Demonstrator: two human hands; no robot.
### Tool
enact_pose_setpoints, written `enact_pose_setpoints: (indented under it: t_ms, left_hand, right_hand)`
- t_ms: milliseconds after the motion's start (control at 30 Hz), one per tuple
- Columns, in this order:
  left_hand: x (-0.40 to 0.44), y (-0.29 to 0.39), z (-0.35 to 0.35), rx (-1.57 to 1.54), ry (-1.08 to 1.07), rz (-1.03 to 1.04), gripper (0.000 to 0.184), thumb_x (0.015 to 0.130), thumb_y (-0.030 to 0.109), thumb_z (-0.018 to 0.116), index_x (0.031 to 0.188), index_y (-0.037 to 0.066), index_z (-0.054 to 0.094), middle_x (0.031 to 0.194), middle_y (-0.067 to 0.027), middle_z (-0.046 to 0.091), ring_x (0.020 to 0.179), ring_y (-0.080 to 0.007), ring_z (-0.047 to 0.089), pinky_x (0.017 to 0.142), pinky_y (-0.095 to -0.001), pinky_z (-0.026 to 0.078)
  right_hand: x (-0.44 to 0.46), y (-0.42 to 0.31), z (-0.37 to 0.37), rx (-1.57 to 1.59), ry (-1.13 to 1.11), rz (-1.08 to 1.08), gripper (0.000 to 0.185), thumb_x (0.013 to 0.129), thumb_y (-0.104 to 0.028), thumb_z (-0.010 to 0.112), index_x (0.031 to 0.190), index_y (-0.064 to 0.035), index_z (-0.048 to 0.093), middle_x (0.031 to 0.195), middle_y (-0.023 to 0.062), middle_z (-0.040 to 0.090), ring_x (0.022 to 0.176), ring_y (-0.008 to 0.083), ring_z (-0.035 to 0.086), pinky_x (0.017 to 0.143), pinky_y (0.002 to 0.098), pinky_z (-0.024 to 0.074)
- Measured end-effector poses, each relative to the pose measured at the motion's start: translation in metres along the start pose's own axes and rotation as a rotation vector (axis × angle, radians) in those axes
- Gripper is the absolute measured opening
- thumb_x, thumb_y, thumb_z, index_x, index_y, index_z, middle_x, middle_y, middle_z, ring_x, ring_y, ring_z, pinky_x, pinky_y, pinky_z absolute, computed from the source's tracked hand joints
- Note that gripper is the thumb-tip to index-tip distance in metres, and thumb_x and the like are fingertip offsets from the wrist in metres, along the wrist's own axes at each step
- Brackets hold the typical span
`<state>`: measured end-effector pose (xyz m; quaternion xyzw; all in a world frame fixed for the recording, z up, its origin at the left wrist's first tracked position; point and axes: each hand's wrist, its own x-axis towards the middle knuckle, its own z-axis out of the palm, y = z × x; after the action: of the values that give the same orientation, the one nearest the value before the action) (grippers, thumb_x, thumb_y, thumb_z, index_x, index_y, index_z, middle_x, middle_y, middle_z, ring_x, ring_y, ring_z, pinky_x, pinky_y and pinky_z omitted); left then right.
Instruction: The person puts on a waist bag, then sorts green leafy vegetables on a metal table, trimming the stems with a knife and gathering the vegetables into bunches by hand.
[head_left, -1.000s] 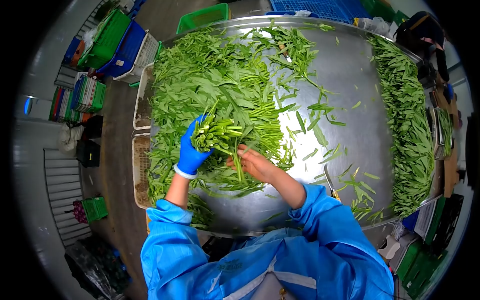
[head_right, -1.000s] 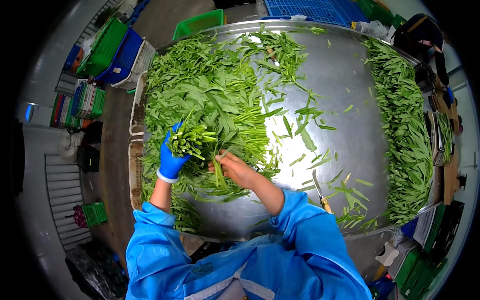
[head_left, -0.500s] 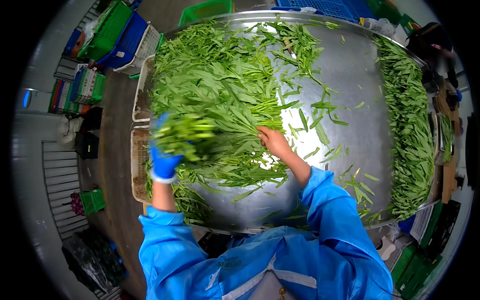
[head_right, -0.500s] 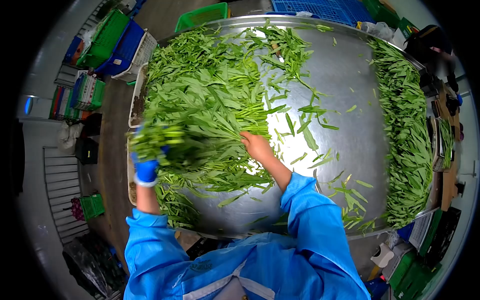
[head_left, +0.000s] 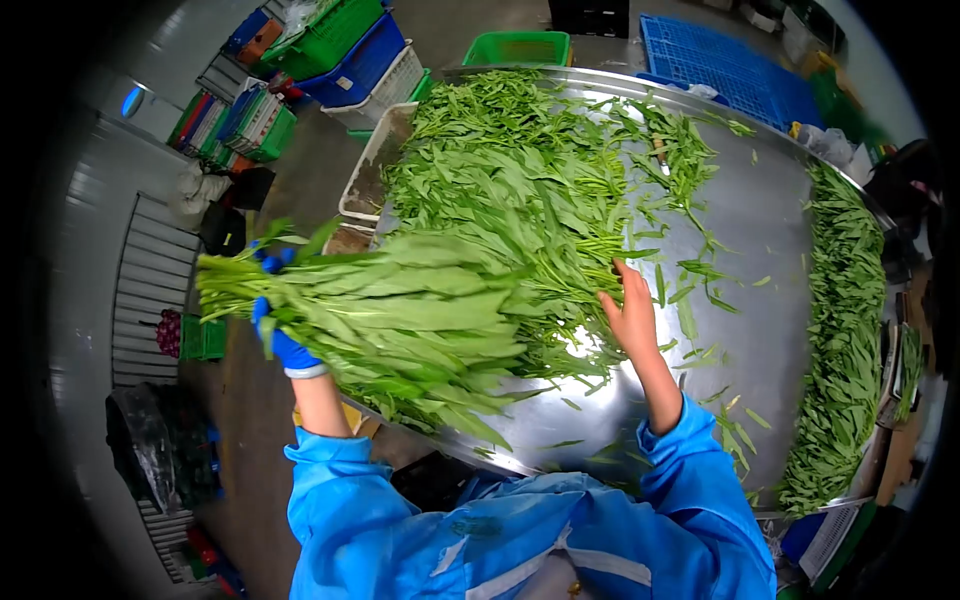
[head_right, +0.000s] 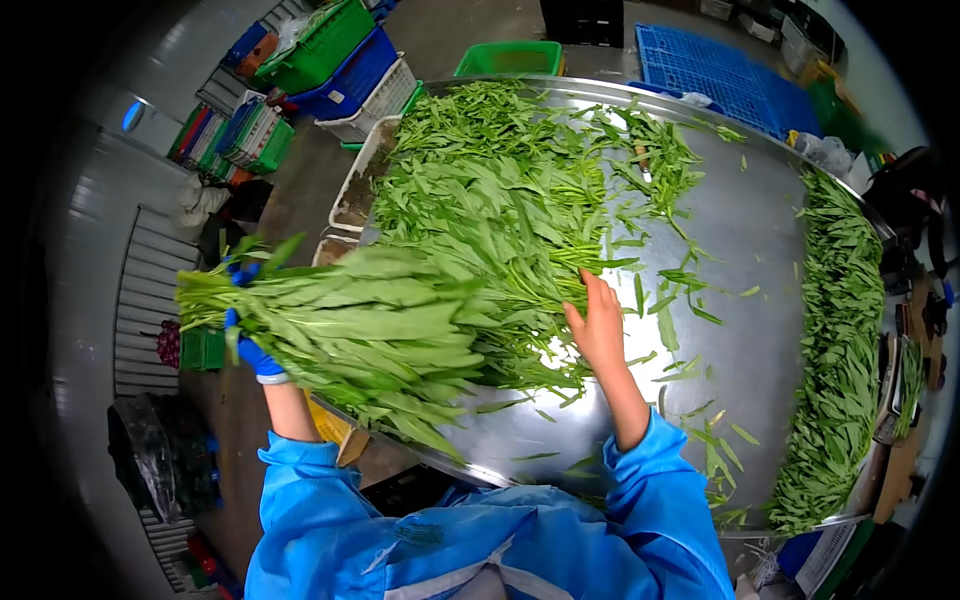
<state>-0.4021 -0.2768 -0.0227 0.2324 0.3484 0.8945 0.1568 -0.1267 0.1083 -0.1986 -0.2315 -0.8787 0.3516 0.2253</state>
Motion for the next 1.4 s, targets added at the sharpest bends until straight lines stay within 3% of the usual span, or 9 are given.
enact_pose_setpoints:
  t_ms: [133,267,500,700,900,1000,1033,1133,1400]
  left_hand:
    - [-0.046,-0.069,0.062,0.011,0.012,-0.211,0.065,0.081,0.017,0.059,0.142,0.006,0.039,0.122,-0.0105,0.059,0.121,-0.0286,0.051,0.109,-0.0477,0.035]
    - [-0.096,-0.113,0.122,0.225,0.019,-0.493,0.058,0.075,0.006,0.06,0.132,0.0,0.049,0.115,-0.015,0.063,0.112,-0.0296,0.059,0.102,-0.044,0.045]
    - [-0.144,-0.138,0.161,0.311,-0.096,-0.638,0.059,0.078,0.008,0.068,0.133,0.0,0.048,0.125,-0.0125,0.06,0.116,-0.0247,0.057,0.1,-0.0371,0.046]
    - [-0.181,-0.166,0.172,0.375,0.059,-0.698,0.042,0.077,-0.001,0.071,0.118,-0.001,0.06,0.108,-0.0106,0.067,0.098,-0.0196,0.065,0.089,-0.0322,0.052]
    - [-0.144,-0.132,0.154,0.536,-0.201,-0.815,0.051,0.071,0.0,0.074,0.12,-0.001,0.06,0.109,-0.0103,0.067,0.097,-0.0185,0.065,0.086,-0.0336,0.053]
    - [-0.13,-0.11,0.154,0.689,-0.38,-0.919,0.059,0.069,0.003,0.078,0.124,-0.001,0.057,0.116,-0.0096,0.065,0.102,-0.0182,0.062,0.092,-0.0336,0.05]
    - [-0.133,-0.112,0.149,0.753,-0.441,-0.945,0.06,0.068,0.003,0.078,0.124,-0.001,0.057,0.117,-0.0089,0.065,0.104,-0.0182,0.061,0.093,-0.0332,0.048]
    - [-0.156,-0.135,0.132,0.876,-0.602,-0.942,0.066,0.069,0.002,0.077,0.13,0.0,0.053,0.12,-0.0082,0.063,0.108,-0.0183,0.058,0.095,-0.032,0.046]
    - [-0.211,-0.198,0.128,0.596,-0.367,-1.132,0.061,0.069,-0.001,0.074,0.128,-0.001,0.056,0.118,-0.0072,0.064,0.105,-0.0172,0.06,0.093,-0.0309,0.047]
  right_hand:
    - [-0.024,-0.11,-0.044,0.377,-0.092,-0.13,0.08,0.078,-0.04,0.075,0.139,-0.0011,0.04,0.137,0.0205,0.046,0.129,0.0346,0.042,0.107,0.0448,0.0331]
    - [-0.066,-0.168,-0.021,0.139,-0.289,-0.346,0.107,0.069,-0.061,0.075,0.145,-0.0013,0.029,0.148,0.0267,0.03,0.137,0.041,0.029,0.111,0.054,0.025]
    - [-0.129,-0.147,-0.019,0.32,-0.328,-0.019,0.036,0.075,-0.026,0.066,0.105,-0.0073,0.062,0.106,0.0198,0.061,0.09,0.0384,0.06,0.082,0.0448,0.0498]
    - [-0.17,-0.144,-0.026,0.148,-0.36,-0.052,0.051,0.075,-0.03,0.067,0.114,0.0012,0.057,0.115,0.0243,0.058,0.11,0.0409,0.054,0.098,0.0446,0.0447]
    - [-0.188,-0.1,-0.063,0.401,-0.32,0.014,0.093,0.079,-0.054,0.071,0.143,0.0012,0.032,0.143,0.0256,0.039,0.132,0.0394,0.04,0.11,0.0419,0.0338]
    - [-0.217,-0.029,-0.093,0.118,-0.163,0.508,0.069,0.077,-0.023,0.078,0.133,-0.0023,0.044,0.129,0.0226,0.053,0.119,0.0381,0.051,0.1,0.0436,0.0432]
    - [-0.244,0.029,-0.085,-0.239,-0.032,0.274,0.063,0.073,-0.015,0.076,0.127,-0.0016,0.047,0.118,0.021,0.057,0.11,0.0375,0.055,0.091,0.0452,0.0474]
    - [-0.298,0.102,-0.091,-0.656,-0.209,0.509,0.042,0.074,-0.012,0.069,0.112,-0.0028,0.054,0.107,0.018,0.057,0.101,0.0372,0.057,0.079,0.0477,0.0494]
    - [-0.27,0.026,-0.129,-0.101,-0.063,0.522,0.032,0.08,-0.019,0.066,0.109,-0.0083,0.055,0.088,0.0203,0.065,0.081,0.0341,0.066,0.069,0.0446,0.0501]
